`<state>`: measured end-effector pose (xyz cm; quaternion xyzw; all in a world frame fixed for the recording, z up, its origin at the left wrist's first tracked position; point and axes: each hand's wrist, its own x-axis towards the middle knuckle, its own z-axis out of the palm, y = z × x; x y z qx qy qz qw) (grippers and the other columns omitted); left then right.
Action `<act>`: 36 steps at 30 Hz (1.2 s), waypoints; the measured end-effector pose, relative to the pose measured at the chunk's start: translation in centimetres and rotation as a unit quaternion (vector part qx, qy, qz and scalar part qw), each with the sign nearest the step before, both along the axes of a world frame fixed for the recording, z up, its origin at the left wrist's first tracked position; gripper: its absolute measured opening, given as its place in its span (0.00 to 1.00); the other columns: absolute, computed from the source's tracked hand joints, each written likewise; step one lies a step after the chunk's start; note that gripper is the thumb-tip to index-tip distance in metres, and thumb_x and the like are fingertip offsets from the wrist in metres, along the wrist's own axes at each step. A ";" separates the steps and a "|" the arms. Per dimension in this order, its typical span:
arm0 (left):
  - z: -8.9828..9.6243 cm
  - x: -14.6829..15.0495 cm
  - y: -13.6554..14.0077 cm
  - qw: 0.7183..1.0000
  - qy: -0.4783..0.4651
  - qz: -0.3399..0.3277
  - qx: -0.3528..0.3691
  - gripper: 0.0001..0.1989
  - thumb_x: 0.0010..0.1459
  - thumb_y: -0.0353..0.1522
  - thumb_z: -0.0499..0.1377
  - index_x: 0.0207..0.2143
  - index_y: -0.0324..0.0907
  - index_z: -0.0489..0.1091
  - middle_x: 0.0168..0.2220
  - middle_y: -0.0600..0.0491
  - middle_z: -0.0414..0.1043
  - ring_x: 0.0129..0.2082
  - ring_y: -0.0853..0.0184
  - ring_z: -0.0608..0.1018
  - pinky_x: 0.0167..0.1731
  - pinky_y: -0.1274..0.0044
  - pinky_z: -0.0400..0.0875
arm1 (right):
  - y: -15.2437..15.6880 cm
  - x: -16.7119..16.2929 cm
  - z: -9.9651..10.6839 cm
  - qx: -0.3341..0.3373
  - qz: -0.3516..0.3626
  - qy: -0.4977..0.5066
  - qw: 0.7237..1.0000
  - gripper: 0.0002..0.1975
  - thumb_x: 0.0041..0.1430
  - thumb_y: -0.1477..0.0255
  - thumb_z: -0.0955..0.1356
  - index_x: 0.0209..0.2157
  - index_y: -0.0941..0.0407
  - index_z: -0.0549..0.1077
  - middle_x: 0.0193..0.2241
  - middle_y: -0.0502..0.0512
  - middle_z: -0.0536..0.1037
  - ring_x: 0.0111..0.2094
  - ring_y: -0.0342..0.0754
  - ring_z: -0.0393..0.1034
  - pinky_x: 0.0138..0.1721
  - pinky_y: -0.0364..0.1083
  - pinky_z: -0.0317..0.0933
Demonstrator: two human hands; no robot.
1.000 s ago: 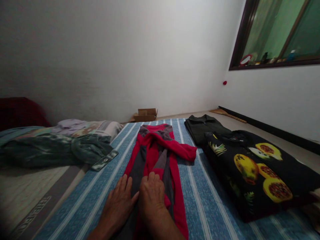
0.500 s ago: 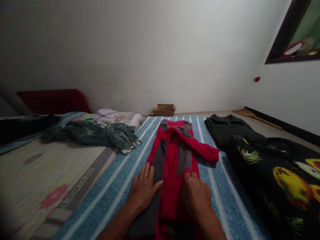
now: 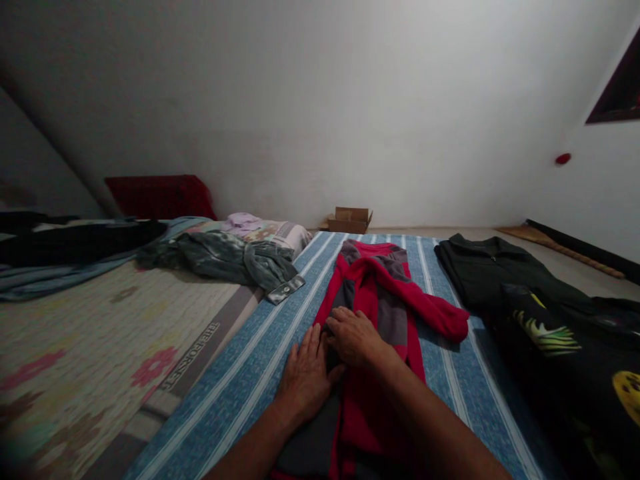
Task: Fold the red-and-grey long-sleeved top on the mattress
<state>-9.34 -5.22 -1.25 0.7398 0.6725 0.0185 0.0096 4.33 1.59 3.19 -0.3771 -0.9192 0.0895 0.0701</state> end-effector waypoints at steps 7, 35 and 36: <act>0.4 -0.6 0.1 0.998 -0.035 -0.029 -0.049 0.38 0.60 0.50 0.45 0.64 0.35 0.48 0.67 0.42 0.36 0.66 0.54 0.42 0.60 0.58 0.47 | 1.1 1.3 -3.8 -0.060 -0.064 -0.037 0.995 0.27 0.64 0.61 0.57 0.62 0.56 0.56 0.64 0.62 0.53 0.64 0.54 0.46 0.59 0.59 0.44; 7.1 -0.6 4.5 0.989 -0.130 -0.066 -0.010 0.22 0.61 0.35 0.48 0.53 0.33 0.64 0.58 0.42 0.62 0.58 0.62 0.64 0.57 0.73 0.56 | -1.5 1.4 -2.7 -0.073 -0.049 0.011 0.996 0.36 0.57 0.55 0.63 0.61 0.61 0.57 0.63 0.68 0.54 0.63 0.60 0.45 0.60 0.62 0.41; 7.0 0.3 6.5 0.987 -0.149 -0.055 0.017 0.21 0.62 0.33 0.46 0.52 0.30 0.65 0.55 0.42 0.66 0.55 0.64 0.68 0.55 0.75 0.59 | -1.5 1.4 -2.6 -0.077 -0.051 0.015 0.996 0.36 0.57 0.55 0.63 0.61 0.61 0.57 0.63 0.68 0.53 0.63 0.60 0.45 0.60 0.62 0.41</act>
